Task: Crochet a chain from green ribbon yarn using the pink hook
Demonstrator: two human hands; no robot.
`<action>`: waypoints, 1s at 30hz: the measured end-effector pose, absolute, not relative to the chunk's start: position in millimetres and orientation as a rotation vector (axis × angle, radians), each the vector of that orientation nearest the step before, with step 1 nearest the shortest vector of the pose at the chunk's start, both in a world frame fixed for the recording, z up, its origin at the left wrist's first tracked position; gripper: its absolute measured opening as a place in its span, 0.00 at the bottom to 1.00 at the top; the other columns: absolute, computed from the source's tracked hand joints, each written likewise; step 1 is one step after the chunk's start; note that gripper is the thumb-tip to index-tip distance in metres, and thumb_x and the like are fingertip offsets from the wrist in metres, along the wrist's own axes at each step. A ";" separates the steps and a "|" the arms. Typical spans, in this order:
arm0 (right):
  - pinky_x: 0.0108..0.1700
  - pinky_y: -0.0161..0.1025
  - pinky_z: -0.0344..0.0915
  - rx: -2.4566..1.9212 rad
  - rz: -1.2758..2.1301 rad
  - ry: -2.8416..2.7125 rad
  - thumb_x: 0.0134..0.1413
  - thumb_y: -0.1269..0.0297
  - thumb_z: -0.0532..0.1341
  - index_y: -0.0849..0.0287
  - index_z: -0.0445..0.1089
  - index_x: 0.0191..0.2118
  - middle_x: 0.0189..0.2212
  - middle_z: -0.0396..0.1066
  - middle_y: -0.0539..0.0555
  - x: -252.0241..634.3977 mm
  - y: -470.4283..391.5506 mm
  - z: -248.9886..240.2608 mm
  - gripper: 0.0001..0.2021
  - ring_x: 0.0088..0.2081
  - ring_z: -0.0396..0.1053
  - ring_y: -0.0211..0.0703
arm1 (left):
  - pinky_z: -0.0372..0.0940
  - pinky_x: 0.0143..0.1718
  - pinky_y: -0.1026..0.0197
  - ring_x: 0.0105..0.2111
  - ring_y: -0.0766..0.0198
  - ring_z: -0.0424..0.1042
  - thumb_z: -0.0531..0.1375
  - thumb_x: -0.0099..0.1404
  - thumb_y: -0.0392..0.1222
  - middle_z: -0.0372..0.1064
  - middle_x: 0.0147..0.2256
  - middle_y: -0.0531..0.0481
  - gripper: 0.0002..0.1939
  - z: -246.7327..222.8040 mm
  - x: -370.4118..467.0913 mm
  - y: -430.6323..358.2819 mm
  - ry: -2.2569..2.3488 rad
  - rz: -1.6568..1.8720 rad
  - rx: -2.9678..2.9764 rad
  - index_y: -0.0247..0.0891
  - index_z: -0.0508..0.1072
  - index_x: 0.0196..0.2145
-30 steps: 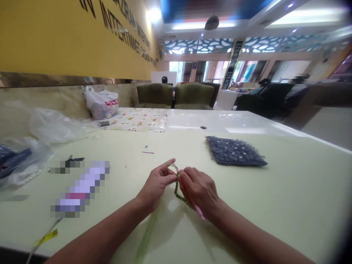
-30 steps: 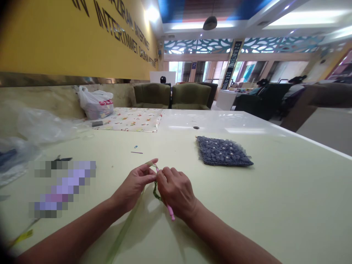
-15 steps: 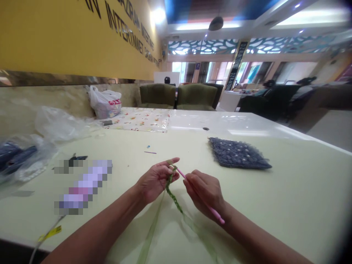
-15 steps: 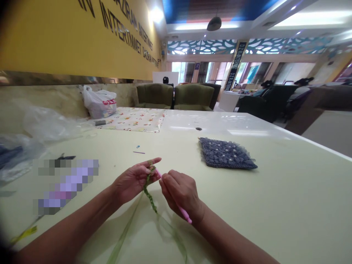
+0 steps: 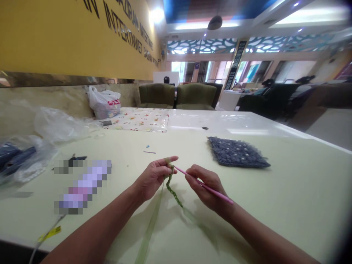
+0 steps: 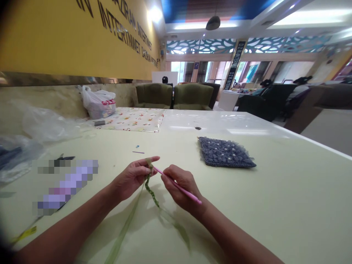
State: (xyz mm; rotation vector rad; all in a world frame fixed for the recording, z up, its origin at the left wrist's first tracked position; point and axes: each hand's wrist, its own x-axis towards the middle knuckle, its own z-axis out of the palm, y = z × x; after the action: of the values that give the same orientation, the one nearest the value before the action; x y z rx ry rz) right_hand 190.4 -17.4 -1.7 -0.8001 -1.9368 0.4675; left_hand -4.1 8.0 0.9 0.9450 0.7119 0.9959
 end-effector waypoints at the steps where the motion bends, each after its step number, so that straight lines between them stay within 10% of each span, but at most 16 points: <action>1: 0.25 0.33 0.54 -0.790 0.456 -1.941 0.61 0.69 0.56 0.59 0.64 0.28 0.22 0.60 0.46 190.5 -16.8 -1.7 0.09 0.22 0.55 0.33 | 0.56 0.48 0.60 0.36 0.65 0.69 0.63 0.54 0.30 0.73 0.31 0.48 0.23 1.2 -3.8 7.7 0.719 1.004 0.968 0.34 0.75 0.49; 13: 0.27 0.34 0.53 -0.721 0.366 -2.057 0.61 0.72 0.55 0.59 0.63 0.28 0.22 0.59 0.47 194.0 -11.5 -6.7 0.09 0.24 0.56 0.34 | 0.56 0.36 0.61 0.28 0.69 0.59 0.63 0.55 0.33 0.62 0.27 0.57 0.30 -2.5 -2.4 5.2 0.861 1.073 1.266 0.38 0.68 0.57; 30: 0.26 0.34 0.48 -0.863 -0.231 -2.163 0.62 0.72 0.53 0.59 0.59 0.27 0.22 0.59 0.47 184.9 -12.8 -23.6 0.11 0.22 0.53 0.33 | 0.58 0.47 0.58 0.33 0.68 0.64 0.66 0.54 0.31 0.64 0.29 0.56 0.43 -6.8 16.2 -12.8 0.777 1.094 1.009 0.35 0.55 0.65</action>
State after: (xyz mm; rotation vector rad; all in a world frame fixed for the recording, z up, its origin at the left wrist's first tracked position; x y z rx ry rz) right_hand 184.9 -12.8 -23.6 -0.8628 -2.1626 -0.2311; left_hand 16.2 -12.8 -6.8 1.0087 0.7766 1.0945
